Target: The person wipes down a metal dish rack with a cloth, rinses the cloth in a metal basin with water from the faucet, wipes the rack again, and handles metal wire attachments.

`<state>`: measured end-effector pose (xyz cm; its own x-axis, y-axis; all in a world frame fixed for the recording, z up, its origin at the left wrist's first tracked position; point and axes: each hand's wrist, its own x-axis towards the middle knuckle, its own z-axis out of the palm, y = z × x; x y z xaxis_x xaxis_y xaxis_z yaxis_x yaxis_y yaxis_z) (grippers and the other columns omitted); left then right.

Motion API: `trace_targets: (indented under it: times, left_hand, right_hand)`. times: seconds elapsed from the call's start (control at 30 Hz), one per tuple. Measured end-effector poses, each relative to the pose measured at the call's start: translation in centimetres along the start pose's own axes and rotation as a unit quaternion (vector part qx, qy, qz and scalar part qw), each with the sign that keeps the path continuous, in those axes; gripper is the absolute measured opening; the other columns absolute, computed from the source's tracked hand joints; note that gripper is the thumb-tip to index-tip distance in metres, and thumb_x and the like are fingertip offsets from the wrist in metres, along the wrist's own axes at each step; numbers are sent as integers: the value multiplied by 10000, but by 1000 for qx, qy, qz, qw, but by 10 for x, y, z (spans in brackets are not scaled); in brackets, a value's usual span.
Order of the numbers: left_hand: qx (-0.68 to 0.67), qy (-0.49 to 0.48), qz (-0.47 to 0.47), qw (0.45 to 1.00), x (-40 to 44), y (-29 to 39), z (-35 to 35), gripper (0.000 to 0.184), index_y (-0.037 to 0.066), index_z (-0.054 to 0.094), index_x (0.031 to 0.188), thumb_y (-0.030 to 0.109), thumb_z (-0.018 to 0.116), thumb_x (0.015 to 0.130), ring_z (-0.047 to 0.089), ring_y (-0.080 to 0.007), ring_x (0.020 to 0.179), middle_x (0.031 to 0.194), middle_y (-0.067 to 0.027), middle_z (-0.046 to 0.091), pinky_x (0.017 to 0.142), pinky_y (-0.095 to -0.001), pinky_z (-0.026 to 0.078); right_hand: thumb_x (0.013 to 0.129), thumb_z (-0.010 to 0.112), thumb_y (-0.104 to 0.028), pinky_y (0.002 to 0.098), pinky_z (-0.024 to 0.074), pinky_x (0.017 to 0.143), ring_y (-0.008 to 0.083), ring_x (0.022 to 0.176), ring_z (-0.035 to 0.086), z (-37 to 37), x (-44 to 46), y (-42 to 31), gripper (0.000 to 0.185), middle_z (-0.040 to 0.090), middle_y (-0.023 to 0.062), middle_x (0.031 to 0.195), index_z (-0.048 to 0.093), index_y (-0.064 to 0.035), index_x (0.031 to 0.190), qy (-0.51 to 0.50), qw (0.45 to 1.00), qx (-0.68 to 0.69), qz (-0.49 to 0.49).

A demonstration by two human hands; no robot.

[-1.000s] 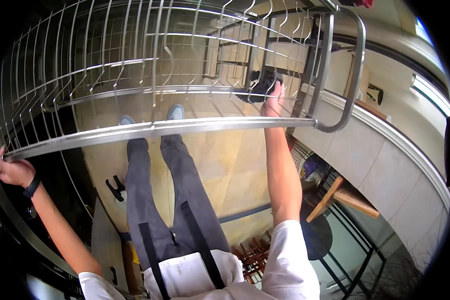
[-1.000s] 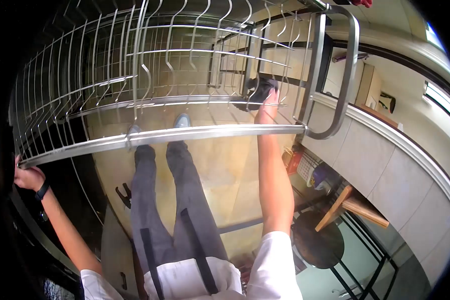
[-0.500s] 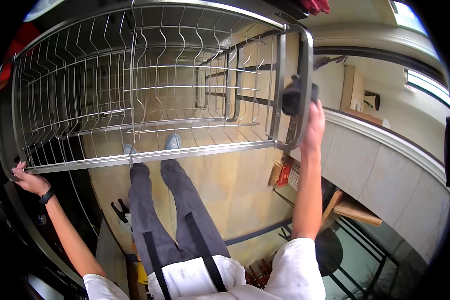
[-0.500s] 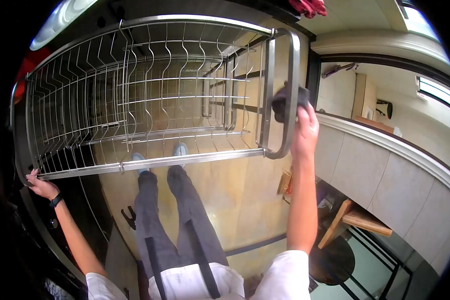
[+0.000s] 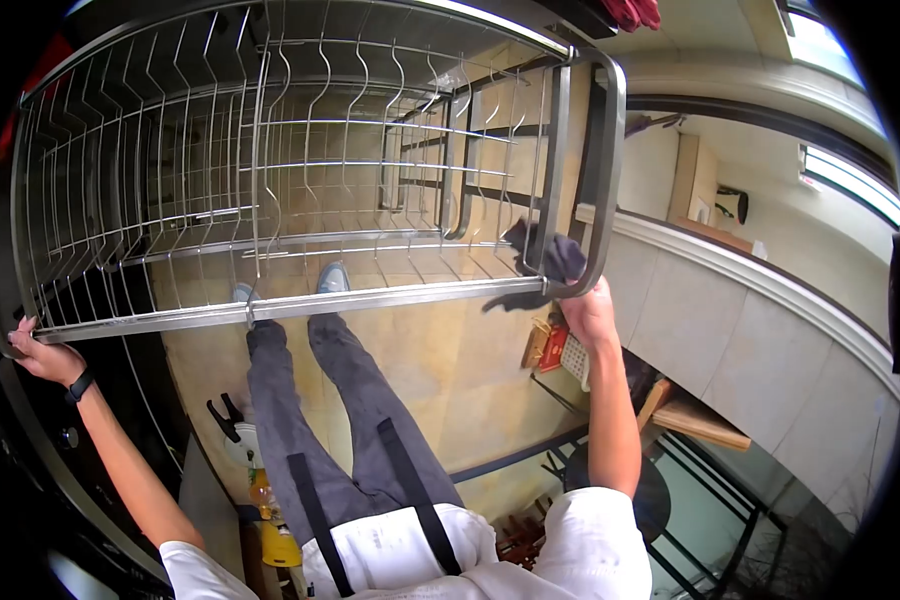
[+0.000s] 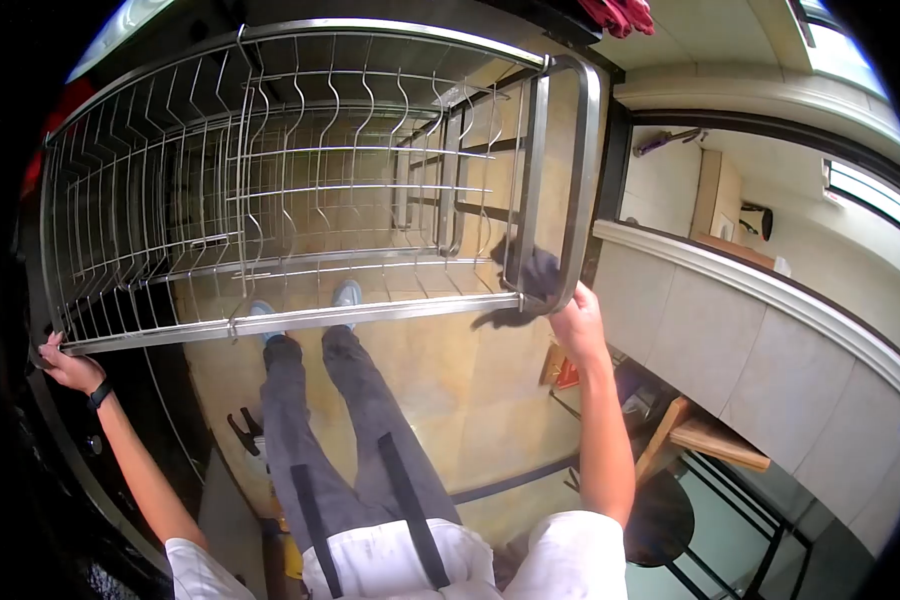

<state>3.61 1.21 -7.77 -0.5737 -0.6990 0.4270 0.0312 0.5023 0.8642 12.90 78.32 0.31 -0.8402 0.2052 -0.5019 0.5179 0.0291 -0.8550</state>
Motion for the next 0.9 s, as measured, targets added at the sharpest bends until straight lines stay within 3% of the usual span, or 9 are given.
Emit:
trace_targets:
  times: [0.07, 0.27, 0.5, 0.57, 0.63, 0.67, 0.73, 0.87, 0.9]
  left_hand:
    - [-8, -4, 1, 1000, 0, 0, 1, 422, -23, 567, 953, 366, 428, 1040, 567, -247, 1025, 1025, -135, 617, 983, -406, 413]
    - [-29, -6, -11, 999, 0, -3, 0, 410, -15, 559, 938, 363, 435, 1040, 566, -247, 1022, 1049, -150, 613, 984, -403, 417]
    - [-24, -14, -8, 1000, -2, 1, 1, 400, -8, 550, 943, 363, 438, 1040, 560, -247, 1034, 1055, -153, 599, 978, -406, 421]
    - [-17, -5, -7, 1000, -2, 2, 4, 408, -3, 547, 935, 376, 437, 1039, 562, -248, 1025, 1056, -157, 597, 976, -405, 423]
    - [-16, -7, -9, 1000, -2, 4, 6, 414, 0, 547, 927, 384, 437, 1038, 561, -249, 1025, 1055, -157, 596, 976, -407, 424]
    - [-19, -11, -14, 1000, -3, 5, 6, 421, 3, 547, 920, 392, 437, 1037, 561, -250, 1024, 1055, -158, 595, 976, -409, 424]
    - [-11, -3, -14, 1000, -4, 5, 8, 440, 9, 551, 904, 416, 441, 1031, 559, -255, 1038, 1057, -156, 594, 973, -417, 427]
    - [2, 6, -8, 1000, -6, 4, 13, 459, 8, 554, 896, 434, 443, 1026, 564, -263, 1044, 1051, -147, 597, 966, -430, 431]
    - [6, 10, -14, 1000, -7, 4, 15, 464, 5, 556, 900, 437, 443, 1025, 564, -265, 1049, 1045, -141, 598, 965, -433, 432]
  right_hand:
    - [871, 618, -121, 385, 426, 1030, 225, 1145, 576, -3, -5, 9, 375, 593, 119, 1251, 554, 17, 1214, 26, 985, 158, 57]
    - [914, 530, -124, 367, 400, 1045, 211, 1155, 560, 24, 8, 17, 330, 611, 88, 1202, 536, -27, 1230, 60, 965, 255, 17]
    - [952, 491, -135, 275, 448, 901, 145, 998, 578, 50, 54, 28, 326, 611, 80, 1146, 530, -48, 1264, 73, 983, 165, 32]
    - [946, 525, -119, 266, 465, 790, 126, 850, 559, 56, 66, 62, 394, 562, 24, 985, 480, -35, 1328, 98, 984, 146, 8]
    - [935, 585, -121, 198, 484, 719, 97, 941, 575, 67, 82, 93, 529, 528, 30, 1276, 384, -56, 1420, 116, 991, 55, -24]
    - [888, 622, -50, 234, 517, 788, 138, 1032, 583, 67, 96, 107, 576, 521, 56, 1288, 382, -37, 1411, 32, 993, 83, -83]
    - [836, 689, -39, 252, 550, 728, 143, 1010, 602, 99, 107, 93, 565, 573, 91, 1199, 449, -4, 1346, 36, 991, 101, -84]
    - [817, 769, -180, 222, 424, 445, 121, 534, 554, 107, 153, 103, 473, 636, 95, 889, 555, 13, 1191, 103, 988, -81, -77]
    - [845, 743, -174, 231, 450, 512, 113, 650, 574, 101, 156, 104, 409, 632, 69, 908, 564, -2, 1171, 86, 992, -84, -24]
